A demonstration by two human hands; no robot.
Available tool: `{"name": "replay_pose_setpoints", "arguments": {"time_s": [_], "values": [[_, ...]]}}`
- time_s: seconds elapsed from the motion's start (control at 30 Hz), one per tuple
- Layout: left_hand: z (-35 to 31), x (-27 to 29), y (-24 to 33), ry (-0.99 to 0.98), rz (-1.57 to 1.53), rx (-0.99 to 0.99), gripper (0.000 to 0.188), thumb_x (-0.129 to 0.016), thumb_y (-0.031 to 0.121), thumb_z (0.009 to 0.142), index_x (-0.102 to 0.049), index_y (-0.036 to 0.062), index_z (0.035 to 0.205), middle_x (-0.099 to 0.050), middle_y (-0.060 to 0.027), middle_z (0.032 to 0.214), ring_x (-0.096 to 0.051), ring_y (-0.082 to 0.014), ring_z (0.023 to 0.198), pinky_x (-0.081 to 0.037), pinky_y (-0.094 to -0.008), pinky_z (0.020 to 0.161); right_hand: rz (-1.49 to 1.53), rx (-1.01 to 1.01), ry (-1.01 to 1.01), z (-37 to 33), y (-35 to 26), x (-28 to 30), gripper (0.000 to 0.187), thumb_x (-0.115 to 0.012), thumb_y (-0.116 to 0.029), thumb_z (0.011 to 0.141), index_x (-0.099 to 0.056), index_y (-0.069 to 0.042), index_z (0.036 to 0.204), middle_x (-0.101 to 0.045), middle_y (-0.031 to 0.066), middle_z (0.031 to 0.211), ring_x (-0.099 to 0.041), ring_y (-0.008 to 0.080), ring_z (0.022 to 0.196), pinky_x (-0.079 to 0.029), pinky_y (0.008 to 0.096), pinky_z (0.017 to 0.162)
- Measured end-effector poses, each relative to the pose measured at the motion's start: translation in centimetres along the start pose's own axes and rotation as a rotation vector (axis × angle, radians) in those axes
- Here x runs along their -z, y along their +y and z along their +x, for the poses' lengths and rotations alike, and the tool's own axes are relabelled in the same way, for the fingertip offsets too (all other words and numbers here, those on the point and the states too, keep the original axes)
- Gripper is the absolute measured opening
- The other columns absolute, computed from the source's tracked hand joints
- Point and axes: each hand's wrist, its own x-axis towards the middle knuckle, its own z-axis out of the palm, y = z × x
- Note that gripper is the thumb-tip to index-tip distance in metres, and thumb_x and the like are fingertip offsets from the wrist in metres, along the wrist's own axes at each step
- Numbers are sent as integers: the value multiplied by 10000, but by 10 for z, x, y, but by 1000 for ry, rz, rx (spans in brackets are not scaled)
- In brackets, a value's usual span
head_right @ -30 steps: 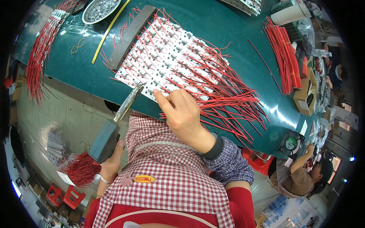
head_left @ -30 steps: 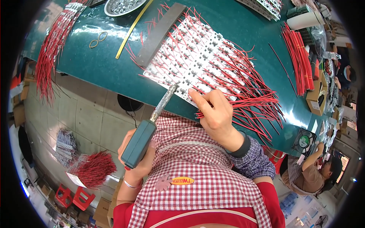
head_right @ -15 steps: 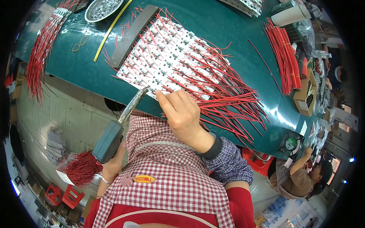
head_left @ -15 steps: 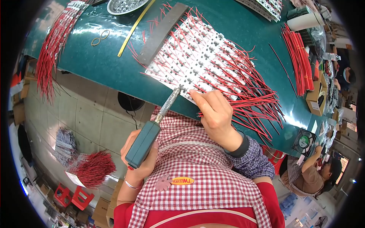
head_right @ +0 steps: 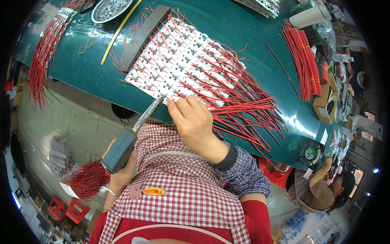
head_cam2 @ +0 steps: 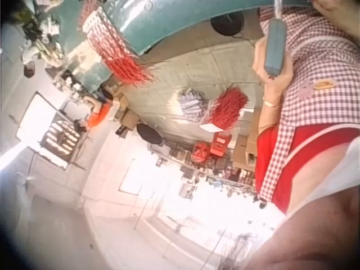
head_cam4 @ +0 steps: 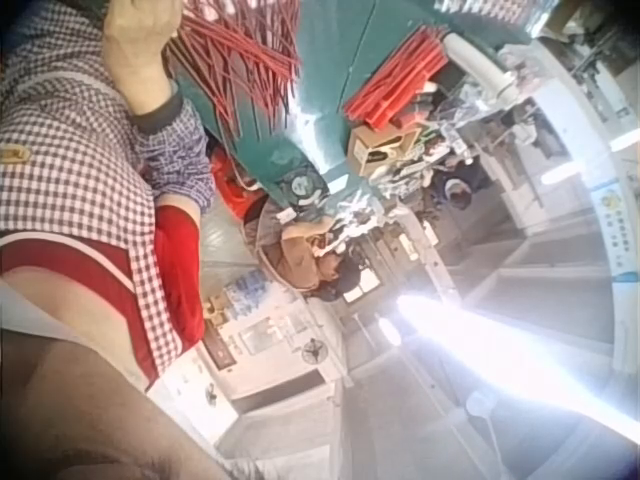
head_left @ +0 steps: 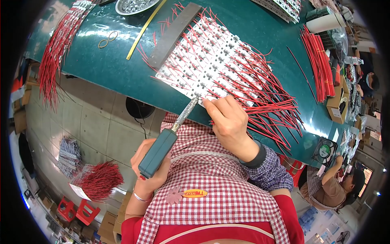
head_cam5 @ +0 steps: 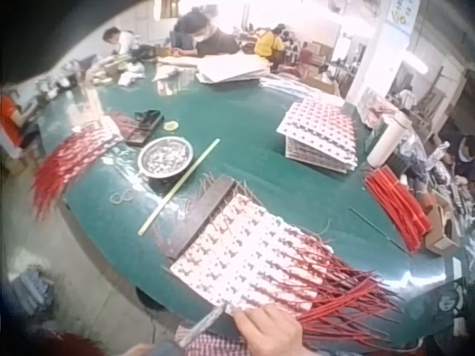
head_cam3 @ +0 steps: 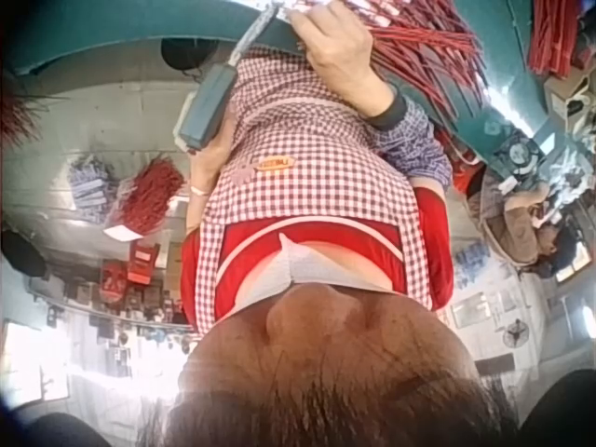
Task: The person solders wires onto LED light strips using a soldering iron and solder from a reel.
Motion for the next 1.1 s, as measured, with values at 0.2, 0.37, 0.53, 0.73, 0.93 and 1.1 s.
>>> {"name": "replay_pose_setpoints", "arguments": {"time_s": [0.2,0.37,0.53,0.73,0.93,1.1], "values": [[3,0,3,-31,-7,3,225,-707,-90,722,-691,-73,946,-685,-156,937,-692,-281,781,-549,-319,696,-21,8,-3,3,-2,0,435,-636,74,613,-712,16,1037,-591,77,811,-567,255,735,-468,370,594],[4,5,2,-83,17,47,187,-691,-80,704,-664,-46,886,-670,-148,887,-673,-265,751,-526,-314,674,-47,11,-6,3,-2,0,396,-644,50,630,-711,12,1019,-585,73,807,-564,251,729,-468,369,586],[7,3,4,-62,-9,43,190,-686,-81,689,-648,-34,869,-646,-138,839,-648,-262,709,-509,-318,651,-62,16,-3,4,-3,-1,372,-644,30,650,-710,6,1015,-575,70,801,-563,247,730,-471,365,590],[5,4,1,-62,17,20,197,-673,-85,680,-656,-42,871,-646,-135,825,-650,-268,701,-513,-320,648,-78,11,-10,3,-3,-1,326,-644,2,696,-707,3,1015,-564,66,801,-562,244,740,-476,363,598],[2,4,-5,17,29,-62,198,-693,-87,683,-679,-54,878,-651,-139,817,-643,-268,643,-523,-314,617,-88,17,-11,3,-3,-2,315,-643,-10,711,-702,1,1020,-556,66,803,-562,242,745,-478,363,602],[-12,4,-20,66,26,-52,201,-720,-84,703,-690,-66,902,-682,-153,854,-665,-264,650,-537,-308,622,-87,13,-16,3,-3,-2,319,-643,-12,714,-699,-1,1028,-556,65,809,-561,241,746,-479,363,602]]}}
